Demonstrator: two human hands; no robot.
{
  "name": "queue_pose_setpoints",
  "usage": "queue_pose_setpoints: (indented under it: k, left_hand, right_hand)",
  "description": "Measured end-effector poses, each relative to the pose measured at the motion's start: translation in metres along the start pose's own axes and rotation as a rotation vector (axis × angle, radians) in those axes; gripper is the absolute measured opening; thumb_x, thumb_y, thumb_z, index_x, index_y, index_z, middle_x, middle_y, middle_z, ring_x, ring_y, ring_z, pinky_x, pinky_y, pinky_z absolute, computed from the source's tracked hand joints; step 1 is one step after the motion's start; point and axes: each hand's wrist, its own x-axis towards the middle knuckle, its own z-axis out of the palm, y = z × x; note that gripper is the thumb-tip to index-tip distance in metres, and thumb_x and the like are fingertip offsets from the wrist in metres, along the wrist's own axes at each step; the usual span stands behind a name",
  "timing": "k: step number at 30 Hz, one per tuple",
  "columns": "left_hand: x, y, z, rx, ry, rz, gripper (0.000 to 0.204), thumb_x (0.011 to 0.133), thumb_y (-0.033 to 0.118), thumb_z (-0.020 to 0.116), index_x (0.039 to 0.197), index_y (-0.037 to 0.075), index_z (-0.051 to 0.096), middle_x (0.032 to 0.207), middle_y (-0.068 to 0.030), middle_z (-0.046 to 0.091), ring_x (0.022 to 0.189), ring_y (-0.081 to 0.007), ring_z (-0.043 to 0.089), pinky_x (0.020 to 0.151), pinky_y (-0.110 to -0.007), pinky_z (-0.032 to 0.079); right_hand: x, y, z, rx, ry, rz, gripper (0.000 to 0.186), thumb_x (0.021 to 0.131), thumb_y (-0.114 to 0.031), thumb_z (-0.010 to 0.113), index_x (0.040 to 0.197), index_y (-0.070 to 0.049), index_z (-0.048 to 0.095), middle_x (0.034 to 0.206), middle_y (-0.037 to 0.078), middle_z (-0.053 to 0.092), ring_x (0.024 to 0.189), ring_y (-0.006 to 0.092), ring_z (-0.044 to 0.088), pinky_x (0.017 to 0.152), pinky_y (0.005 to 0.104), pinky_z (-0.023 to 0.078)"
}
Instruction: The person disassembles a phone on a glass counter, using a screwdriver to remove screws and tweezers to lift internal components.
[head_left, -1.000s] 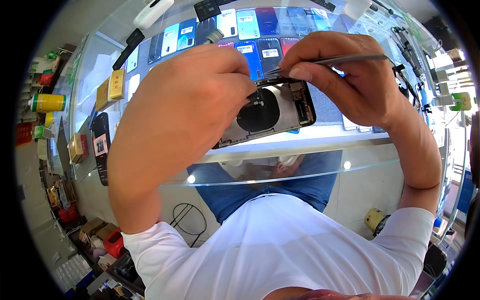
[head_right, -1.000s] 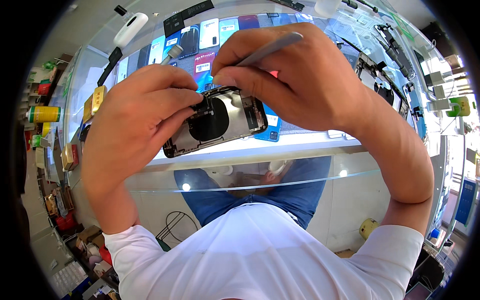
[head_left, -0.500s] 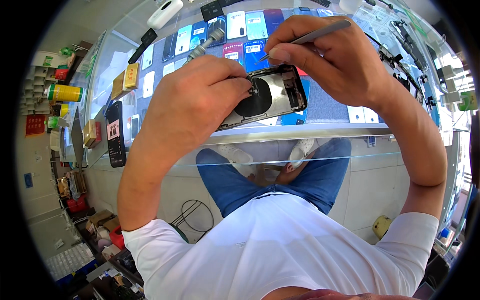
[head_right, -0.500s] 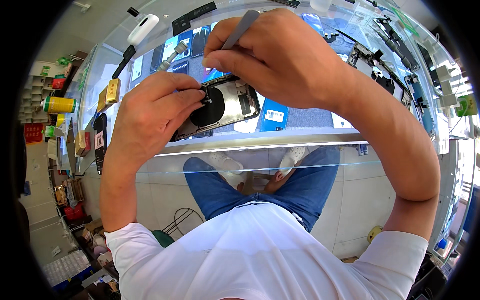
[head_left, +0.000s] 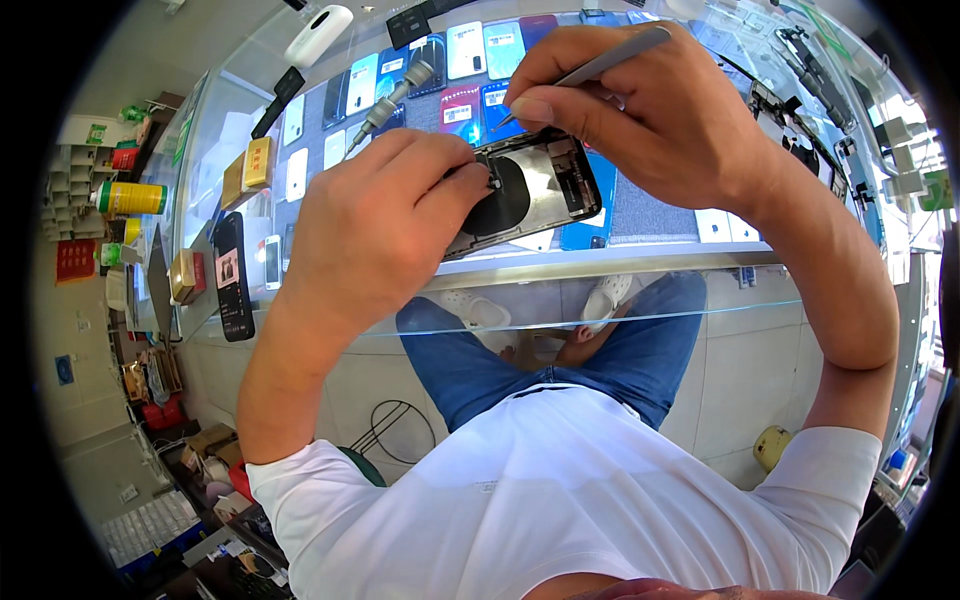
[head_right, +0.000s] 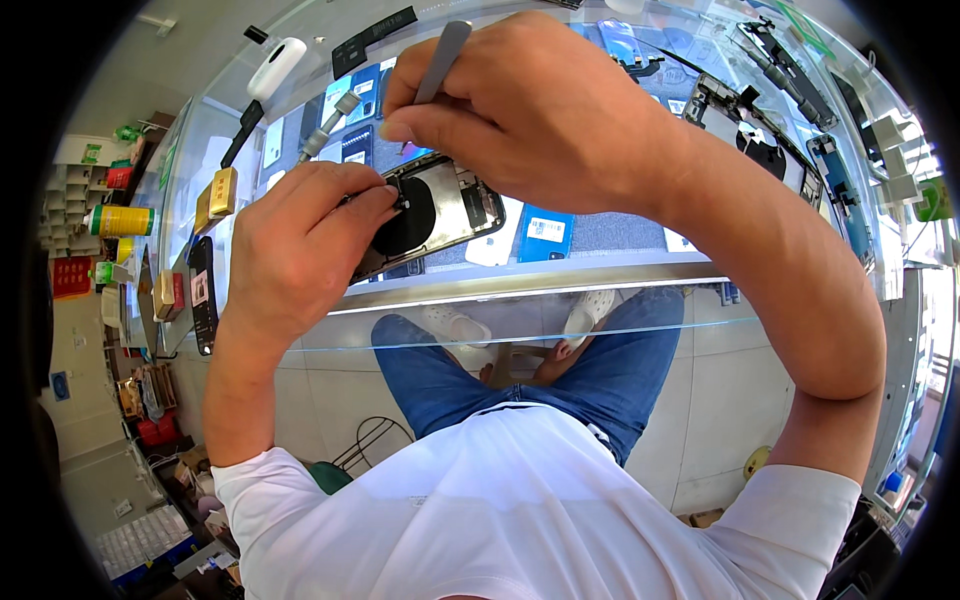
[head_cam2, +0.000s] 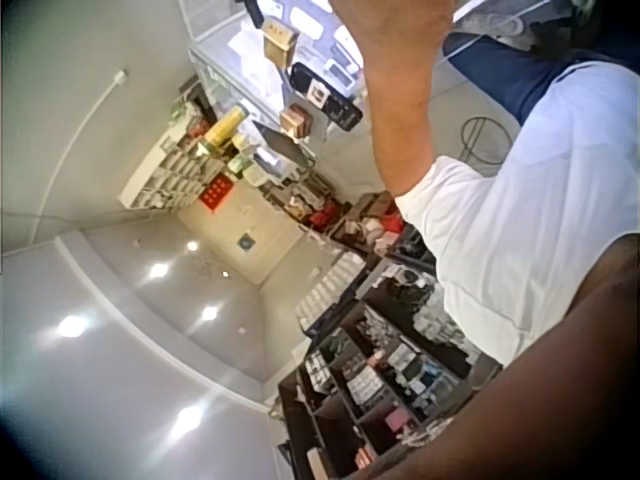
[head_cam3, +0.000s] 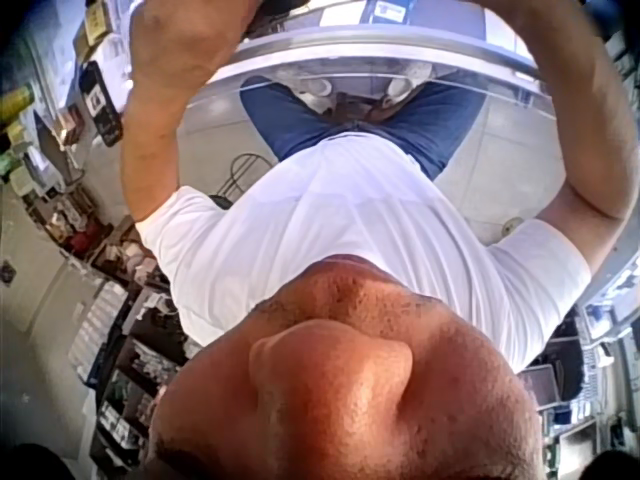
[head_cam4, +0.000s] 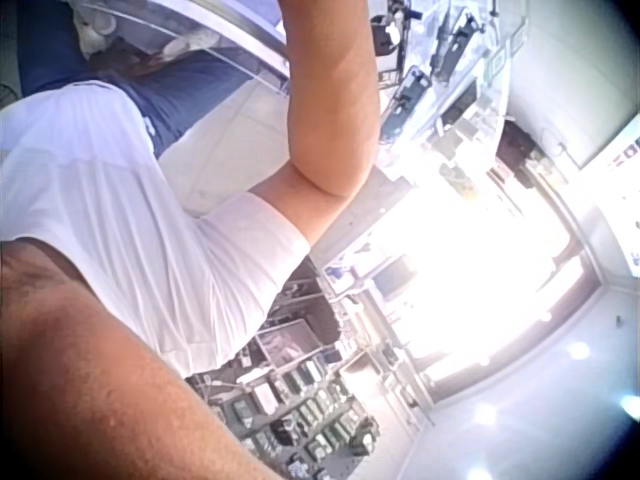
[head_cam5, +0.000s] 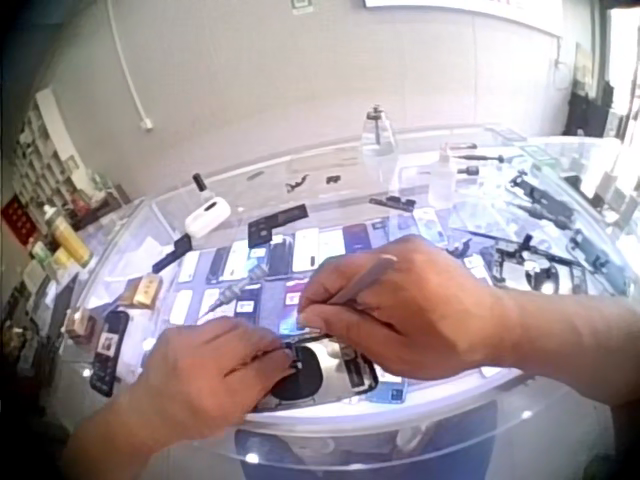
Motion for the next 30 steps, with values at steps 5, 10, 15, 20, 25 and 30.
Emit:
queue_pose_setpoints:
  k: [5,10,15,20,25,30]
  left_hand:
    - [-0.002,0.001,0.004,0.066,0.031,0.048,0.028,0.075,-0.001,0.082,0.103,0.002,0.079,0.103,-0.0091,0.076,0.088,-0.0284,0.076,0.066,-0.037,0.062]
    - [-0.002,0.002,0.005,0.092,0.034,0.066,0.029,0.074,-0.002,0.08,0.103,0.0,0.078,0.104,-0.0102,0.076,0.089,-0.0291,0.077,0.067,-0.038,0.063]
    - [-0.003,0.003,0.005,0.108,0.034,0.071,0.029,0.075,-0.002,0.079,0.103,0.0,0.078,0.104,-0.0103,0.076,0.089,-0.0287,0.078,0.065,-0.037,0.063]
    - [-0.003,0.003,0.006,0.118,0.034,0.077,0.028,0.075,-0.001,0.079,0.103,0.0,0.078,0.103,-0.01,0.075,0.089,-0.0285,0.078,0.065,-0.037,0.063]
    - [-0.003,0.002,0.006,0.095,0.032,0.079,0.027,0.076,-0.002,0.081,0.102,0.001,0.077,0.102,-0.0099,0.075,0.087,-0.028,0.078,0.065,-0.037,0.063]
    - [-0.003,0.003,0.009,0.108,0.05,0.074,0.028,0.076,-0.002,0.087,0.102,0.001,0.076,0.1,-0.0093,0.075,0.085,-0.0278,0.077,0.066,-0.036,0.062]
  right_hand:
    - [0.002,0.002,-0.003,-0.017,-0.024,-0.063,0.022,0.112,-0.018,0.069,0.109,0.002,0.077,0.1,0.014,0.08,0.082,0.0238,0.077,0.074,0.0345,0.062]
    - [0.006,0.015,-0.002,0.08,-0.034,-0.149,0.026,0.107,-0.014,0.07,0.093,0.007,0.078,0.106,0.021,0.081,0.084,0.0379,0.079,0.074,0.0419,0.063]
    - [0.006,0.013,-0.004,0.075,-0.047,-0.128,0.025,0.107,-0.015,0.07,0.097,0.007,0.078,0.106,0.022,0.08,0.084,0.0382,0.078,0.073,0.0426,0.062]
    - [0.006,0.011,-0.004,0.07,-0.036,-0.132,0.025,0.108,-0.015,0.069,0.098,0.006,0.078,0.106,0.022,0.08,0.083,0.0389,0.078,0.072,0.0429,0.062]
    - [0.008,0.013,-0.004,0.067,-0.068,-0.129,0.027,0.108,-0.017,0.068,0.098,0.007,0.077,0.107,0.021,0.08,0.082,0.0391,0.077,0.071,0.0427,0.061]
    - [0.009,0.012,-0.004,0.081,-0.07,-0.098,0.027,0.108,-0.017,0.068,0.098,0.007,0.077,0.107,0.021,0.08,0.081,0.039,0.077,0.07,0.0426,0.061]
